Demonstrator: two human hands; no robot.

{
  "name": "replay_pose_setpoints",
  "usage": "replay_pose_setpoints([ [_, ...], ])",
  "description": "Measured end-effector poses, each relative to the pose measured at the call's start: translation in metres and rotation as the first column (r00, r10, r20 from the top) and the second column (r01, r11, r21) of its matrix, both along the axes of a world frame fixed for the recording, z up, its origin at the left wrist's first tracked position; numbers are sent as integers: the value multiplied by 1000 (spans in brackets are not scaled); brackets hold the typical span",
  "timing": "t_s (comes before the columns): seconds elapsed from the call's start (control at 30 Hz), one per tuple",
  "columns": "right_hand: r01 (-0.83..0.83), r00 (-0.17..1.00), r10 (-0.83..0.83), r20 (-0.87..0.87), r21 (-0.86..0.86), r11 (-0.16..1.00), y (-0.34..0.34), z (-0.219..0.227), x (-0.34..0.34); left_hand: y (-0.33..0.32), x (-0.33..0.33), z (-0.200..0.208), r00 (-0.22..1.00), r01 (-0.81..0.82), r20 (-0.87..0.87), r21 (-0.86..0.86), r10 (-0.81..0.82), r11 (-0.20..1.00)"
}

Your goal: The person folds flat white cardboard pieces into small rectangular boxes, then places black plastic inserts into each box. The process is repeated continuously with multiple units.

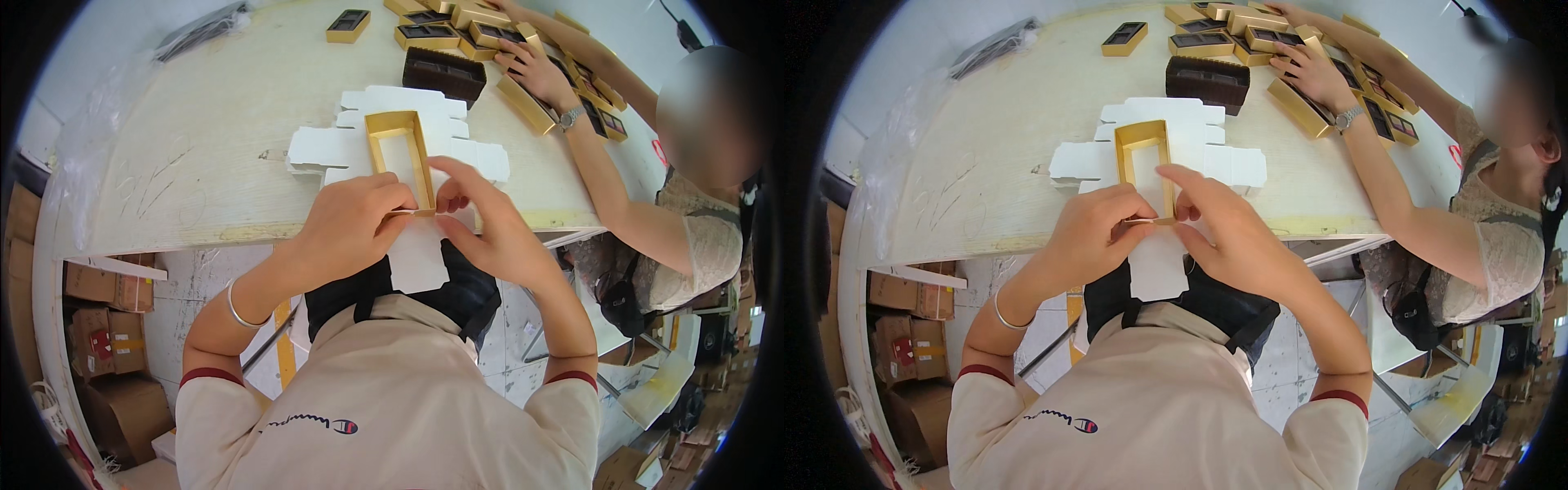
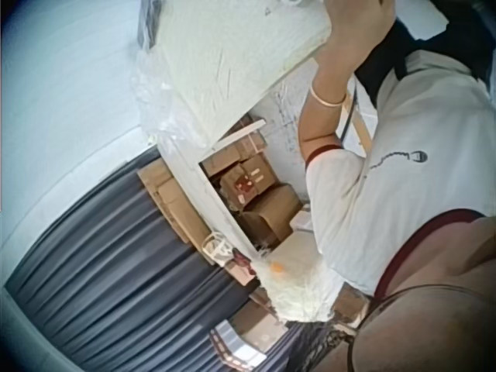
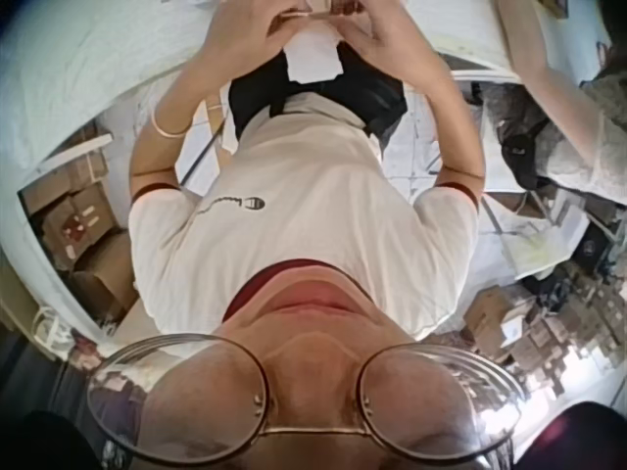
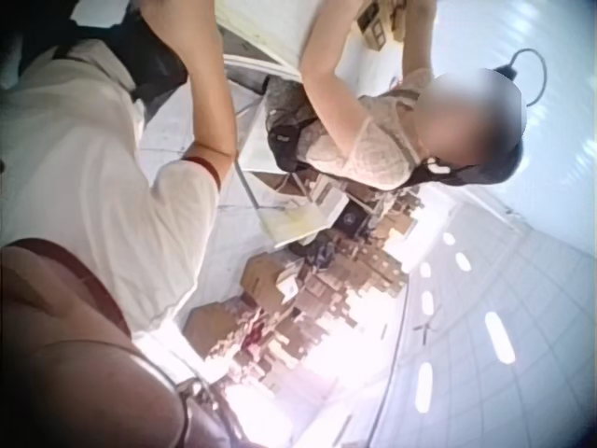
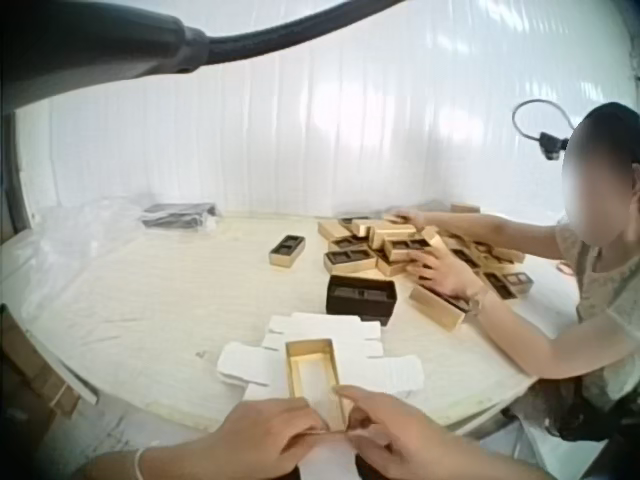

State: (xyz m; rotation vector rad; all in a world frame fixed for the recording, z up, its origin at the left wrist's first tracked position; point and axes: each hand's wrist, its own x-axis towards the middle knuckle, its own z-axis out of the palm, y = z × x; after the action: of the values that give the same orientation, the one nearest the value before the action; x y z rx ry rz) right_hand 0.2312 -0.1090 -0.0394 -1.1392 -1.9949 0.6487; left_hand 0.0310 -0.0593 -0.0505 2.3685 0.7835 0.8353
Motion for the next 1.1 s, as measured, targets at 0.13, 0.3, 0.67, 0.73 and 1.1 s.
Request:
replay_pose_setpoints([
  [0.13,-160,944,80,320,232,959,-23,9,11,1,-17,14,1000,-5,-18,-343,-1,939],
  [0.3,-129,964,-3,267,477,870,-17,-25,2,10,-14,8,995,100,14,-171,-99,980],
  [0.67,210,971,-238,0,471,857,18,-25,-29,13,-8,-3,973,17,225,-286,50,958],
  [0.73,169,958,-272,93,582,795,19,-25,-31,13,-6,-8,965,-1,254,-225,59,974],
  [1.1,-95,895,-44,445,286,953,39,-11,-13,12,-2,-16,992,-110,-47,117,116,987],
])
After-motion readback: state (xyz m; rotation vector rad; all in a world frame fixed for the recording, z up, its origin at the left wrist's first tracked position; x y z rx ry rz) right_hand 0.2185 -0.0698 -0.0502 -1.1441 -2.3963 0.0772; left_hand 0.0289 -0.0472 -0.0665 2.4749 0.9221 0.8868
